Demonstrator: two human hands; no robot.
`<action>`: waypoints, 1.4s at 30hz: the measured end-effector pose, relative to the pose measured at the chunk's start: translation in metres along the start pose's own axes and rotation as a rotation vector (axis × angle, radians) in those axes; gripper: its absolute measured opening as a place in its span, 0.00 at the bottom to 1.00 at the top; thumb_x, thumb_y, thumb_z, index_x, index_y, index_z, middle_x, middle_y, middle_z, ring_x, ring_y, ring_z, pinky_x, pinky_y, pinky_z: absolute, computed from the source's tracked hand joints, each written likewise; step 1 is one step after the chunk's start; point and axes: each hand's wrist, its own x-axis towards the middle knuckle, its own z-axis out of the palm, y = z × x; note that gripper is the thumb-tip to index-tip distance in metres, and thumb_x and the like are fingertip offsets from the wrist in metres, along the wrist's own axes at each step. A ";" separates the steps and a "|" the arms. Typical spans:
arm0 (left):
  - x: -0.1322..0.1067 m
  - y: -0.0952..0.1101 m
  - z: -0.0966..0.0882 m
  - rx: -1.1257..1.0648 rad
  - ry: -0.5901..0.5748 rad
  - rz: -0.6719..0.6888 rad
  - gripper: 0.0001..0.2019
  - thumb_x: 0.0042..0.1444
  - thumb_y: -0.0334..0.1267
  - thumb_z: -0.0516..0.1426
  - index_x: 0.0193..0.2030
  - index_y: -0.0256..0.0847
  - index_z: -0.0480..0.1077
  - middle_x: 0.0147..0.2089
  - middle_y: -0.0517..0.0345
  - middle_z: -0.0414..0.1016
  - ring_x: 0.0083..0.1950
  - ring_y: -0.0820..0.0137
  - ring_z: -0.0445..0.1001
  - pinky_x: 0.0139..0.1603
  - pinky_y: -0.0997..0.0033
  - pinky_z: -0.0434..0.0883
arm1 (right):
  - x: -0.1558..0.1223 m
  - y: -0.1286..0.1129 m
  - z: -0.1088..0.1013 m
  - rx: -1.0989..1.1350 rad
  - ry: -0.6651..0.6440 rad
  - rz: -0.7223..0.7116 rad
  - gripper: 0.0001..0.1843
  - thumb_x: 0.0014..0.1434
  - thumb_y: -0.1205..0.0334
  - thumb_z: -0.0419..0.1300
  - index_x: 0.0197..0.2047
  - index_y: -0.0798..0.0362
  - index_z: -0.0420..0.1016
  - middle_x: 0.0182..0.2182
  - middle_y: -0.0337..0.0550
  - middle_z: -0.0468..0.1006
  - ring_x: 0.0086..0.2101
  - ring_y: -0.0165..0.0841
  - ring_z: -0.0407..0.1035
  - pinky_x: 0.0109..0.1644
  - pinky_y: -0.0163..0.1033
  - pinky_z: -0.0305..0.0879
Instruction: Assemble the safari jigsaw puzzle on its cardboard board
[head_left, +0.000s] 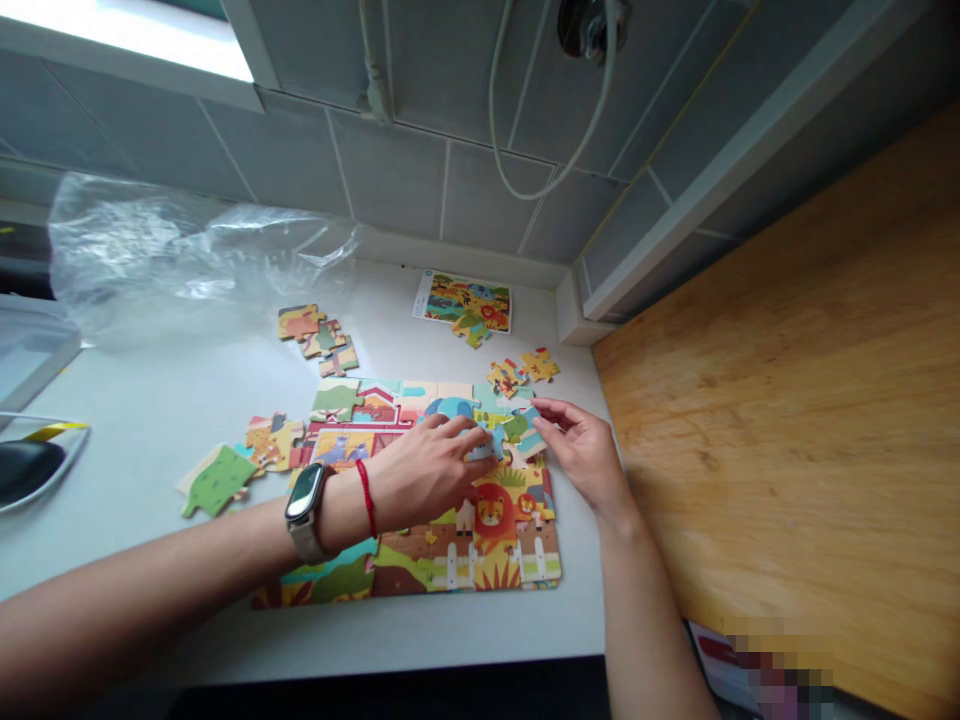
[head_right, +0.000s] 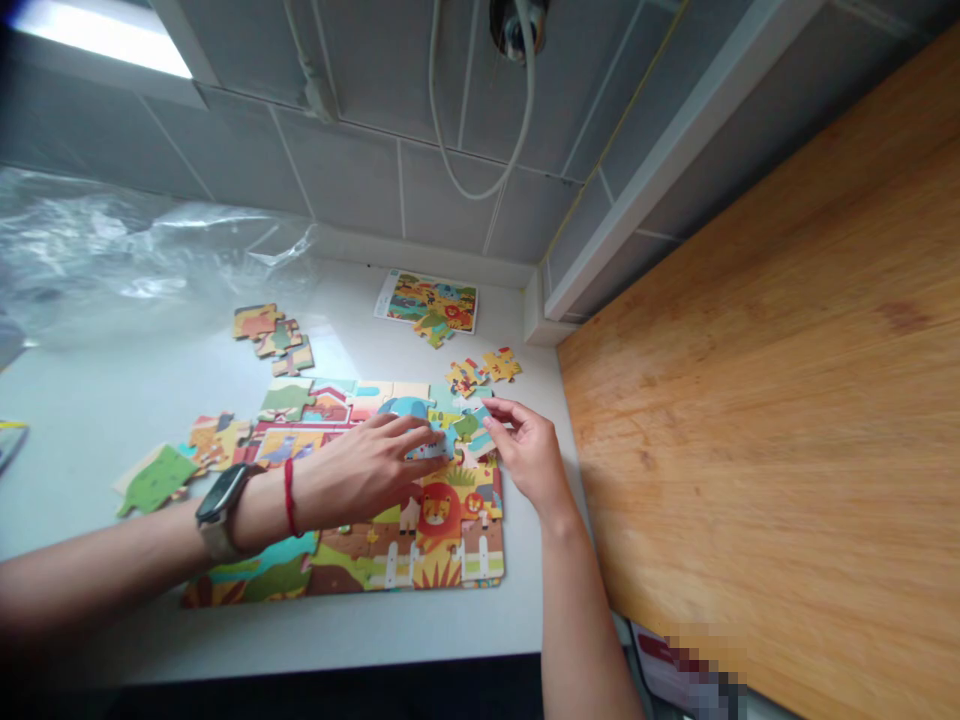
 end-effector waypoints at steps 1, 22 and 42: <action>0.000 0.000 0.000 -0.003 0.005 0.002 0.19 0.68 0.39 0.60 0.65 0.46 0.72 0.63 0.48 0.75 0.57 0.55 0.74 0.51 0.57 0.70 | 0.000 0.000 -0.001 0.010 0.011 0.008 0.20 0.58 0.49 0.72 0.49 0.52 0.86 0.44 0.51 0.88 0.43 0.42 0.82 0.48 0.44 0.79; -0.004 0.000 0.006 -0.016 0.020 0.000 0.19 0.70 0.41 0.60 0.65 0.44 0.72 0.65 0.47 0.73 0.60 0.55 0.72 0.55 0.56 0.69 | -0.007 0.002 -0.014 -0.452 0.059 -0.004 0.24 0.54 0.44 0.74 0.49 0.49 0.83 0.42 0.48 0.83 0.39 0.41 0.77 0.44 0.44 0.75; -0.004 -0.001 0.001 0.008 -0.029 -0.012 0.23 0.68 0.43 0.61 0.68 0.48 0.71 0.71 0.40 0.65 0.58 0.52 0.74 0.53 0.54 0.70 | -0.008 -0.002 -0.015 -0.200 0.003 0.031 0.18 0.63 0.45 0.67 0.45 0.50 0.83 0.42 0.49 0.86 0.41 0.40 0.79 0.46 0.42 0.75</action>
